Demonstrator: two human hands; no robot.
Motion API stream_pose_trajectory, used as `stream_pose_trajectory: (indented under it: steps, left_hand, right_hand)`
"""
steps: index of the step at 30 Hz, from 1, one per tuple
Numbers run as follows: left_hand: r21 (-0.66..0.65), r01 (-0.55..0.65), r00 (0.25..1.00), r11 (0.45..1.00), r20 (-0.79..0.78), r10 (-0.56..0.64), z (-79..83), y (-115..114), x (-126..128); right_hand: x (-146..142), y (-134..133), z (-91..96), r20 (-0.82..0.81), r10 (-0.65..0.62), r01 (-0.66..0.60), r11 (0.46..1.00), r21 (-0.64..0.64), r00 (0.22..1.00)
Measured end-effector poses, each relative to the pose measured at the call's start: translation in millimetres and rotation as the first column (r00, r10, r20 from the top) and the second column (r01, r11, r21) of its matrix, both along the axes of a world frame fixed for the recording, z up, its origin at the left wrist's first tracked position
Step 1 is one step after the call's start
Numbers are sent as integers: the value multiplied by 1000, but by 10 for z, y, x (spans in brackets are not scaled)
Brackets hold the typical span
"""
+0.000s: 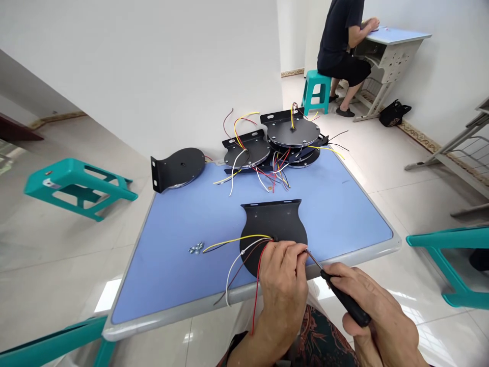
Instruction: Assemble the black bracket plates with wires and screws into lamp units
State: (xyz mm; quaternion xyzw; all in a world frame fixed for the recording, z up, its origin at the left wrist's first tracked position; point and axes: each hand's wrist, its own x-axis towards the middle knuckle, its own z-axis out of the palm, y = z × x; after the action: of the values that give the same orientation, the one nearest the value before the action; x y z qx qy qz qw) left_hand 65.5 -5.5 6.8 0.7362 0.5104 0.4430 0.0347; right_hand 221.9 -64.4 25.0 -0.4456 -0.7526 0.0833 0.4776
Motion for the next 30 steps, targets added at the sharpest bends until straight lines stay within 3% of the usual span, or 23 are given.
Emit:
stream_pose_trajectory:
  steps: [8,16,23,27,30]
  left_hand:
    - [-47,41,999,998,-25,-42,6,-5,-28]
    - [-86,60,998,994,7,-60,17,-12,-107]
    - [-51,139,990,989,15,-139,12,148,-102]
    - [-144,150,989,978,43,-145,21,236,-87]
    - [-222,162,986,961,73,-150,48,260,-77]
  right_hand:
    - [-68,107,198,44,-41,40,999,11,998]
    - [-125,470,517,171,-57,67,996,-55,984]
    - [-247,678,548,326,-127,170,979,-109,937]
    - [-298,751,552,394,-221,291,948,-129,892]
    - [-264,791,601,299,-100,164,966,-198,949]
